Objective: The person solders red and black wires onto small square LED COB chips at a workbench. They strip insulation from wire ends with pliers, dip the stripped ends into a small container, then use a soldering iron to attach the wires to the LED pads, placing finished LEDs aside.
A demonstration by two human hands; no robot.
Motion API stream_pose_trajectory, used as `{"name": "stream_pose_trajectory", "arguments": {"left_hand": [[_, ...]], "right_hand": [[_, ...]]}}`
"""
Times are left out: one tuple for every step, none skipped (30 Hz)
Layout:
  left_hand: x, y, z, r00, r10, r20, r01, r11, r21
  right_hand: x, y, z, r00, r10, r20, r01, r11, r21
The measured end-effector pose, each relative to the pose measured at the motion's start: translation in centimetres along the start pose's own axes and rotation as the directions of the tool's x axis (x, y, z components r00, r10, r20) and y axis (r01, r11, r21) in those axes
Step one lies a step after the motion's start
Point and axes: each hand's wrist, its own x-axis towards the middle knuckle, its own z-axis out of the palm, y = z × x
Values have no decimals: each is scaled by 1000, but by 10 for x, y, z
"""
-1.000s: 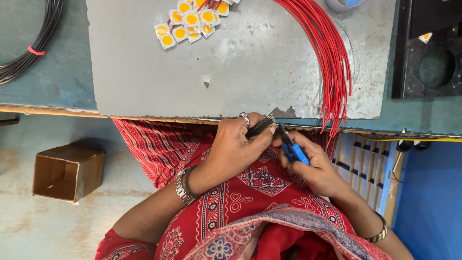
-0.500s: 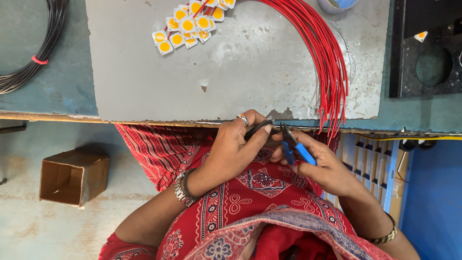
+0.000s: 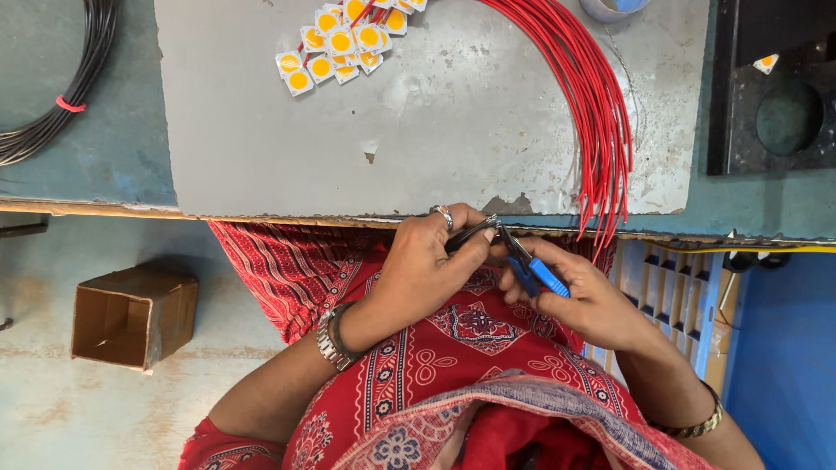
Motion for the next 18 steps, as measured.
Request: {"name": "stream_pose_trajectory", "arguments": {"left_hand": [[0, 0, 0, 1000, 15, 2, -15, 1000, -16], [0, 0, 0, 1000, 31, 4, -31, 999, -32], [0, 0, -1, 999, 46, 6, -46, 998, -48], [0, 1, -1, 999, 38, 9, -38, 998, -41], [0, 1, -1, 999, 32, 12, -31, 999, -33], [0, 1, -1, 1000, 25, 14, -25, 999, -25], [0, 1, -2, 1000, 21, 19, -20, 999, -26], [0, 1, -2, 1000, 15, 25, -14, 999, -29], [0, 1, -2, 999, 11, 30, -10, 999, -31], [1, 1, -2, 999, 8, 33, -7, 999, -32], [1, 1, -2, 999, 5, 35, -4, 999, -34], [1, 1, -2, 999, 2, 38, 0, 999, -35], [1, 1, -2, 999, 15, 37, -13, 999, -39], [2, 1, -2, 999, 28, 37, -26, 999, -44], [2, 2, -2, 999, 41, 36, -39, 998, -49], [2, 2, -2, 999, 37, 35, -36, 998, -45], [2, 3, -2, 999, 34, 35, -32, 999, -41], [2, 3, -2, 999, 30, 34, -29, 999, -38]], "right_hand": [[0, 0, 0, 1000, 16, -10, -16, 1000, -18], [0, 0, 0, 1000, 19, -11, -19, 1000, -22], [0, 0, 0, 1000, 23, -13, -23, 999, -26], [0, 0, 0, 1000, 27, -15, -27, 999, -29], [0, 0, -1, 1000, 25, -15, -26, 999, -42], [1, 0, -1, 1000, 24, -16, -25, 998, -56], [1, 0, -1, 1000, 22, -17, -23, 997, -69], [1, 1, -1, 1000, 18, -16, -19, 996, -83], [1, 1, -2, 1000, 13, -16, -15, 995, -97], [1, 1, -2, 1000, 8, -15, -10, 994, -111], [1, 1, -2, 1000, 5, -16, -7, 992, -122], [1, 1, -3, 1000, 1, -17, -4, 991, -133], [1, 1, -3, 1000, -2, -17, -1, 990, -144], [1, 1, -3, 1000, 1, -20, -4, 989, -148], [1, 1, -3, 1000, 3, -23, -7, 988, -152], [1, 2, -3, 1000, 6, -26, -10, 988, -156], [1, 2, -3, 1000, 2, -27, -6, 988, -152], [2, 3, -3, 1000, -2, -28, -2, 989, -147]]}}
